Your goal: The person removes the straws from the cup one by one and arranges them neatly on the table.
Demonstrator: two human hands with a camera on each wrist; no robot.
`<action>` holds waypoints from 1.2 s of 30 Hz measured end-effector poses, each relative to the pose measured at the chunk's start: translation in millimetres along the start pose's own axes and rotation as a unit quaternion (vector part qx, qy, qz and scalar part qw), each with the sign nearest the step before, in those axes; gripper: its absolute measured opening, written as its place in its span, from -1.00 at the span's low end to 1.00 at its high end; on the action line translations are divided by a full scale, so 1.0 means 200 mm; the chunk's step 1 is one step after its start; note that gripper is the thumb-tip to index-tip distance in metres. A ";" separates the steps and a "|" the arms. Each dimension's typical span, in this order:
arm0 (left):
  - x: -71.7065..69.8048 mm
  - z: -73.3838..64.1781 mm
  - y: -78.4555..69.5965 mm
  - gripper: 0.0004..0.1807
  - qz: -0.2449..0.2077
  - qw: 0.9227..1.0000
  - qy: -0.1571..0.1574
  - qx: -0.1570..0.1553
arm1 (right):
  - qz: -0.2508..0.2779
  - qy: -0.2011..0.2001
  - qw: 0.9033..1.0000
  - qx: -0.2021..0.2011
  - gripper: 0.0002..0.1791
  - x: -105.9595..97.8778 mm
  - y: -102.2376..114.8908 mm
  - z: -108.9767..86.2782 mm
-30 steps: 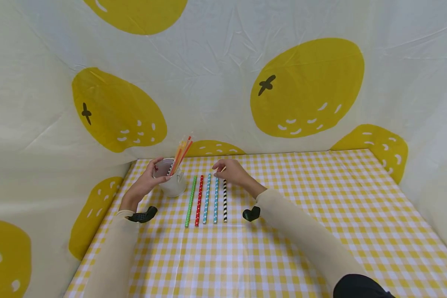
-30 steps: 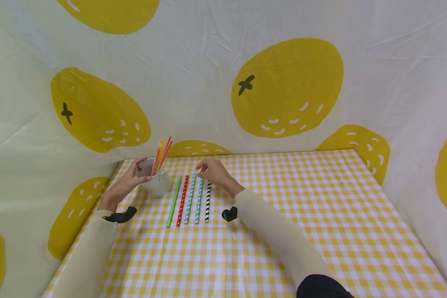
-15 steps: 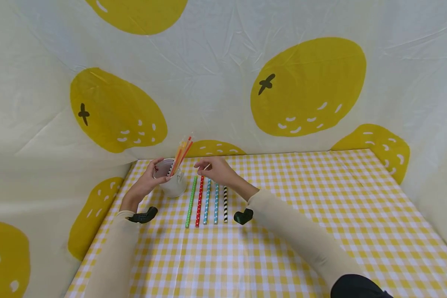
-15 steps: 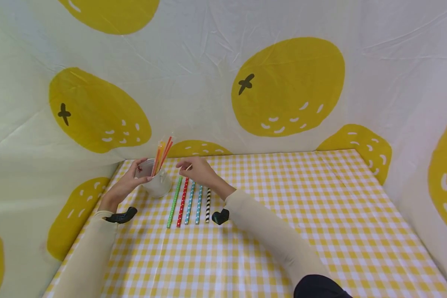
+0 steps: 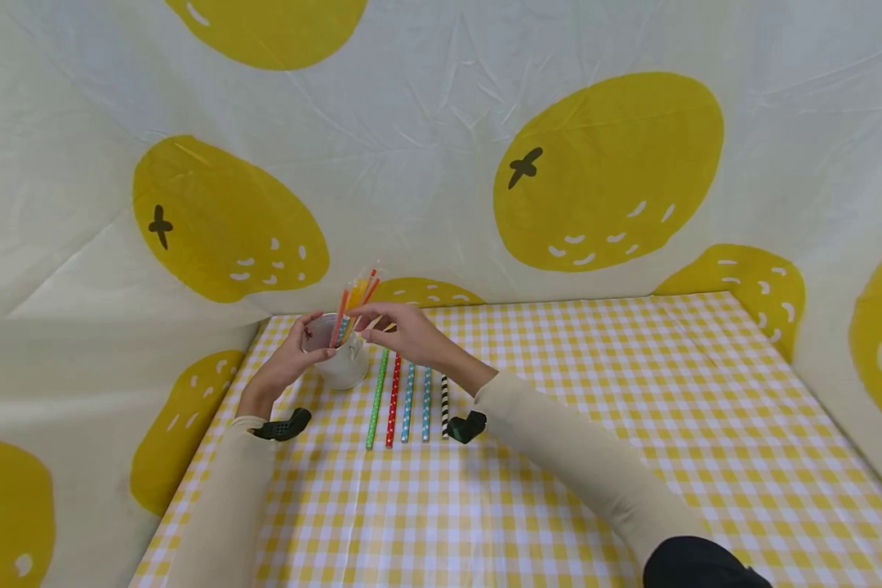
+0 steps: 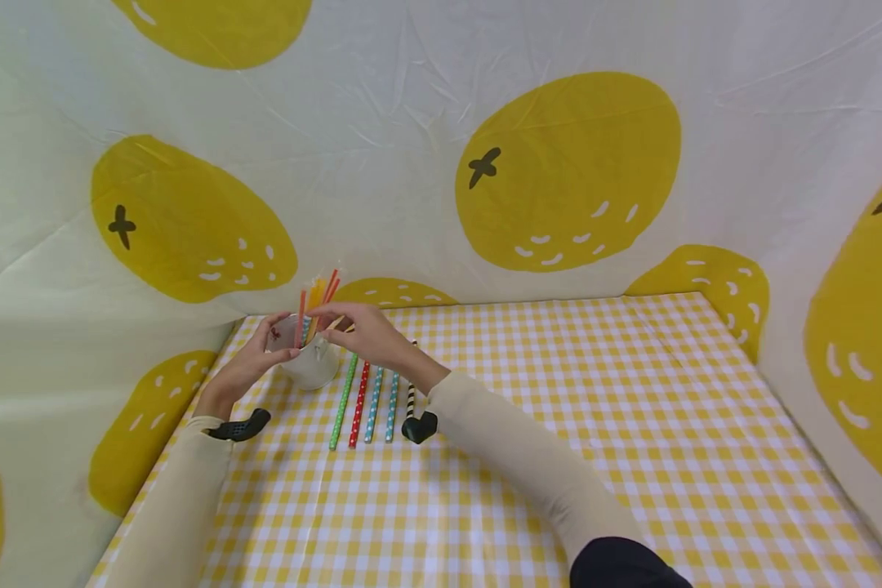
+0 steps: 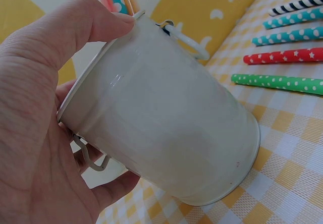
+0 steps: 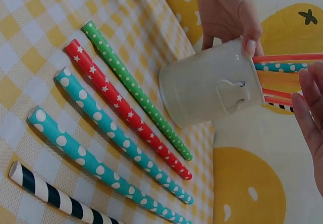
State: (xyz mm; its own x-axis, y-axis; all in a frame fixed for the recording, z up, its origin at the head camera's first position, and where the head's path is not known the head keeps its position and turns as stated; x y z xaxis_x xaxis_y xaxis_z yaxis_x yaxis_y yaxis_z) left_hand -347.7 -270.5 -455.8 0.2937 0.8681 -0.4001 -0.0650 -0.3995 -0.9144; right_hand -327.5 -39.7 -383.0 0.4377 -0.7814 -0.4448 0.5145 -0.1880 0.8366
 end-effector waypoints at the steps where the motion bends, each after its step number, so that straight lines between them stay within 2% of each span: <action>1: 0.00 0.00 0.00 0.00 -0.001 1.000 -0.001 -0.002 | 0.002 0.000 1.000 0.001 -0.59 0.00 0.00 0.00; 6: 0.00 -0.01 -0.01 -0.01 -0.002 1.000 -0.001 0.003 | 0.003 0.000 1.000 0.016 -0.55 0.02 0.00 0.02; 14: 0.01 -0.02 -0.01 -0.01 -0.015 1.000 0.000 0.006 | -0.030 0.009 0.999 0.030 -0.55 0.05 -0.03 0.04; 22: 0.01 -0.01 -0.01 0.00 -0.007 1.000 -0.006 0.002 | -0.019 0.006 0.999 0.036 -0.72 0.05 -0.03 0.07; 29: 0.01 -0.01 -0.02 0.00 -0.009 1.000 -0.007 0.003 | -0.038 -0.003 0.998 0.044 -0.78 0.07 -0.04 0.09; 36: 0.00 0.00 -0.01 0.02 -0.011 1.000 -0.009 0.004 | -0.029 -0.008 0.999 0.043 -0.82 0.11 -0.05 0.10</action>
State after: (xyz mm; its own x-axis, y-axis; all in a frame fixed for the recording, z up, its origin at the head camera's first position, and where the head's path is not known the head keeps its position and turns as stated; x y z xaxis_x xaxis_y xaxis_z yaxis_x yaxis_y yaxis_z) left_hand -347.5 -269.1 -454.6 0.2773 0.8819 -0.3812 -0.0670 -0.3781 -0.9234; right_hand -337.3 -67.0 -394.4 0.3968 -0.7775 -0.4879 0.4722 -0.2830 0.8349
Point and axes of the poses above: each hand's wrist, its own z-axis towards the middle knuckle, its own x-axis out of the palm, y = z × x, the point moved 6 cm from there along z, towards the middle knuckle, and after that the axes turned 2 degrees about x, right-handed, at the moved point
